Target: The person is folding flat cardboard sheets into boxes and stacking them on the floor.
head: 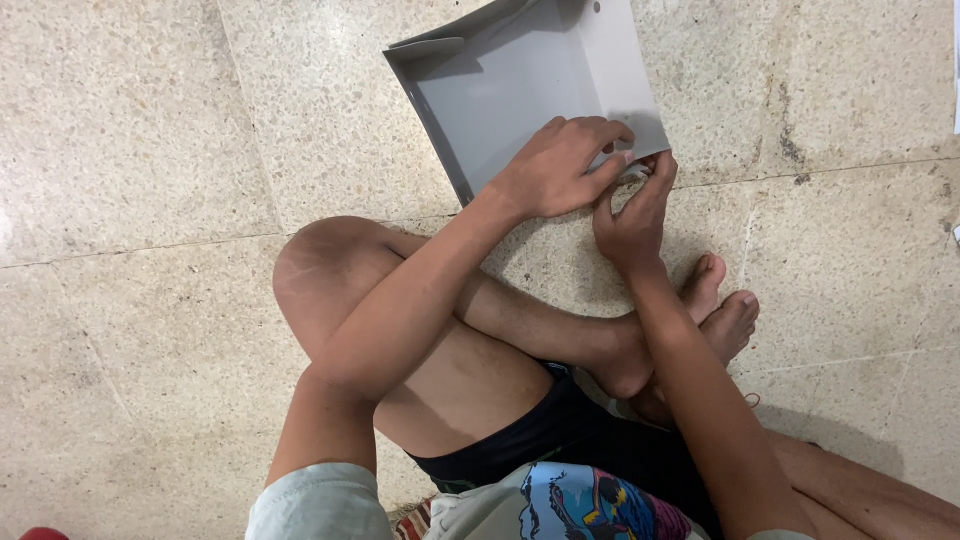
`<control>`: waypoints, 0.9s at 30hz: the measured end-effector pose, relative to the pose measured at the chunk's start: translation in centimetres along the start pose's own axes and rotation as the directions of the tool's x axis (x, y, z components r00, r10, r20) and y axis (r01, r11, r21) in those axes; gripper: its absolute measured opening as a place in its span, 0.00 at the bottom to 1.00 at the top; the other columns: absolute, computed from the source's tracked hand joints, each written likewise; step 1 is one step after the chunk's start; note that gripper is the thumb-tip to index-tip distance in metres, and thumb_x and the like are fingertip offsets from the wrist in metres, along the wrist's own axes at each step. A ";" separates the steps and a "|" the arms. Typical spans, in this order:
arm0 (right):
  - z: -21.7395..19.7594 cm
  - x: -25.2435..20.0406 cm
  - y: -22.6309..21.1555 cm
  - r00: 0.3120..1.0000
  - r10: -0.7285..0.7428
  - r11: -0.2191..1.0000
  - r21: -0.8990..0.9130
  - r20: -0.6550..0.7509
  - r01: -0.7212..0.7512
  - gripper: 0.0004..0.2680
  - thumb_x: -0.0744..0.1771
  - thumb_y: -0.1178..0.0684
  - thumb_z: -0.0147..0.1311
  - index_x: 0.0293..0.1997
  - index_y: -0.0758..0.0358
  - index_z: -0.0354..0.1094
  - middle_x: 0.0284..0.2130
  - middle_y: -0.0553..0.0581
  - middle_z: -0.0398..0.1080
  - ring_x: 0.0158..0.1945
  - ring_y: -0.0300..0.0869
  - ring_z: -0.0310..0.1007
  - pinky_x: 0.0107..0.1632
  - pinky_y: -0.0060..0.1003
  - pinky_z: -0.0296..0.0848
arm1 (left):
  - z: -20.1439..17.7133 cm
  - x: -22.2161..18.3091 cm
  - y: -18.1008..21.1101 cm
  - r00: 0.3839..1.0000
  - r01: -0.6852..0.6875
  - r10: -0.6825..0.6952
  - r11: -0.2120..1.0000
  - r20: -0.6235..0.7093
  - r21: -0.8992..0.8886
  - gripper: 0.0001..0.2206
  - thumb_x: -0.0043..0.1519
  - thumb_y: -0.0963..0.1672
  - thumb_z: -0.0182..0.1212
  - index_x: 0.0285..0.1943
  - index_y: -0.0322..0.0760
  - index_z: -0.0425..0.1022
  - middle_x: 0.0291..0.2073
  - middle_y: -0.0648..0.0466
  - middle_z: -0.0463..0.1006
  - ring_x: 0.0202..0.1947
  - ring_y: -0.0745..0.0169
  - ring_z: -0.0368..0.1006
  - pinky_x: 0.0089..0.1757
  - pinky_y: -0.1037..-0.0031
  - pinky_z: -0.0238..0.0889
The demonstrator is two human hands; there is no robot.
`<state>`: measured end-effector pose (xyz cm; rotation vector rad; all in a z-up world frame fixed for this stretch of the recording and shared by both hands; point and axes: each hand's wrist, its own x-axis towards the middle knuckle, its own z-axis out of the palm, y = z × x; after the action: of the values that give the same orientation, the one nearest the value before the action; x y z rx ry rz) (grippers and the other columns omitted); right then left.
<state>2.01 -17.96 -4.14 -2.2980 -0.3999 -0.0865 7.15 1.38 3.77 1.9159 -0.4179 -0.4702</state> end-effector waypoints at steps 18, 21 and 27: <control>-0.1 0.0 -3.2 0.872 0.471 0.832 0.395 -0.133 -0.389 0.16 0.72 0.52 0.39 0.67 0.66 0.45 0.54 0.64 0.55 0.56 0.50 0.61 0.62 0.47 0.66 | 0.9 0.2 -1.0 0.999 -0.030 0.030 0.999 -0.018 0.025 0.13 0.62 0.44 0.46 0.45 0.34 0.77 0.32 0.45 0.73 0.38 0.38 0.77 0.44 0.55 0.63; 0.1 -1.1 -3.8 0.800 0.591 0.646 0.653 -0.102 -0.394 0.18 0.72 0.38 0.35 0.59 0.63 0.52 0.45 0.52 0.56 0.45 0.37 0.59 0.48 0.32 0.60 | 1.2 0.4 -1.7 0.998 -0.045 0.044 0.999 -0.053 -0.014 0.09 0.58 0.43 0.48 0.39 0.37 0.75 0.28 0.50 0.71 0.33 0.43 0.76 0.41 0.57 0.63; 2.4 -1.7 -6.2 0.759 0.640 0.411 0.781 0.121 -0.471 0.11 0.73 0.48 0.40 0.59 0.62 0.52 0.45 0.54 0.60 0.49 0.38 0.65 0.58 0.35 0.68 | 0.6 -0.1 -0.8 0.997 -0.066 0.060 0.985 -0.045 -0.159 0.07 0.57 0.41 0.45 0.32 0.36 0.69 0.24 0.49 0.67 0.27 0.46 0.75 0.38 0.58 0.65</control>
<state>-1.68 -12.72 -1.74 -1.3930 0.4252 0.1771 6.83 1.24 2.86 1.7484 -0.4009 -0.4108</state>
